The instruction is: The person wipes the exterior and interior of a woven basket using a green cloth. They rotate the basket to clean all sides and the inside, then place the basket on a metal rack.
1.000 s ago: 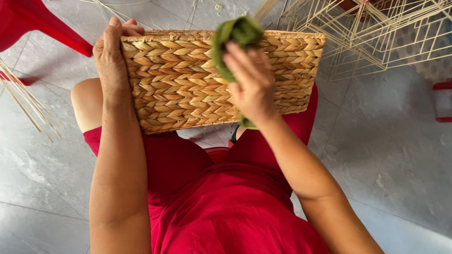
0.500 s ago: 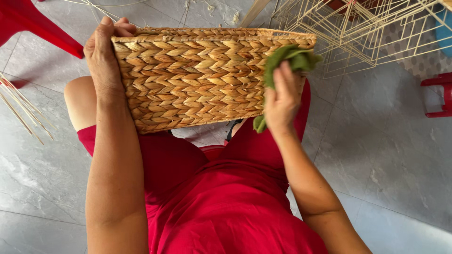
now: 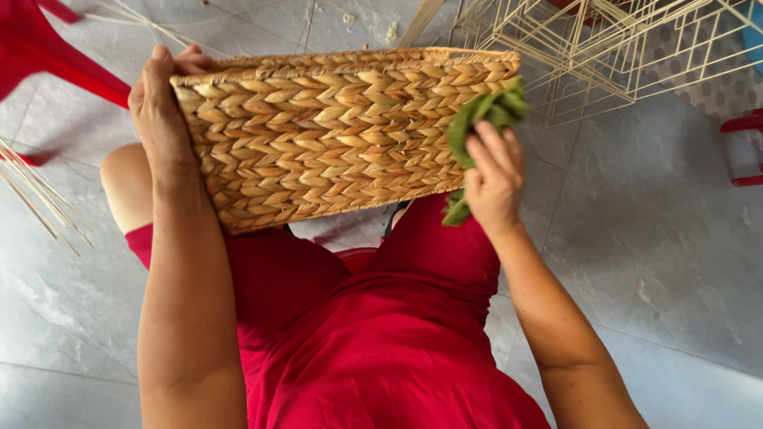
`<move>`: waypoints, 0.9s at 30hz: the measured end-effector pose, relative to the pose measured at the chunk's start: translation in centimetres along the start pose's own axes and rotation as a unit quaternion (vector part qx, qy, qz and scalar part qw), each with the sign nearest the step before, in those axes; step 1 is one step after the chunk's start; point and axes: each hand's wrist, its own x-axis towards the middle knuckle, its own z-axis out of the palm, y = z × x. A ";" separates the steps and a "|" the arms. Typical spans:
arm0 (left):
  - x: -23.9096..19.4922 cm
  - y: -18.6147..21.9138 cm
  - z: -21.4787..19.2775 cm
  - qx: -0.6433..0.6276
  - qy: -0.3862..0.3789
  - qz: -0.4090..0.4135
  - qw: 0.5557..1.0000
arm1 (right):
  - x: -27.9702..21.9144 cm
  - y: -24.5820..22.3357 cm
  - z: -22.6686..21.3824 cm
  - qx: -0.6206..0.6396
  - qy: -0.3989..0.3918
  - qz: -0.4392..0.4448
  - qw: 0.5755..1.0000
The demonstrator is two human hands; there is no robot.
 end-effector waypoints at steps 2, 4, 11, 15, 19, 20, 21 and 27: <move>-0.1 -0.3 -0.2 -0.016 -0.010 0.002 1.000 | -1.1 0.9 -0.6 0.036 0.003 0.061 0.997; 0.2 -0.5 -0.1 -0.027 -0.001 -0.011 1.000 | -1.9 0.1 0.3 -0.016 0.013 0.043 0.999; 0.5 -0.6 -0.5 -0.036 0.015 0.006 0.999 | -1.5 -10.8 4.5 0.069 -0.049 -0.086 0.993; 0.2 -1.0 -0.4 -0.042 0.025 -0.020 0.999 | 1.5 -18.0 5.6 0.140 -0.088 -0.168 0.972; 0.3 -0.7 -0.9 -0.065 0.007 -0.018 0.998 | 4.7 -23.6 7.2 0.186 -0.129 -0.215 0.950; 0.4 -0.6 -0.8 -0.067 0.002 -0.017 0.998 | 5.4 -23.9 7.3 0.189 -0.130 -0.228 0.946; 0.7 -0.5 -0.8 -0.069 0.002 -0.015 0.998 | 5.9 -23.7 7.4 0.191 -0.132 -0.241 0.942; -0.6 0.2 -0.8 -0.080 -0.014 -0.019 0.997 | 4.7 -15.4 5.4 0.126 -0.077 -0.219 0.964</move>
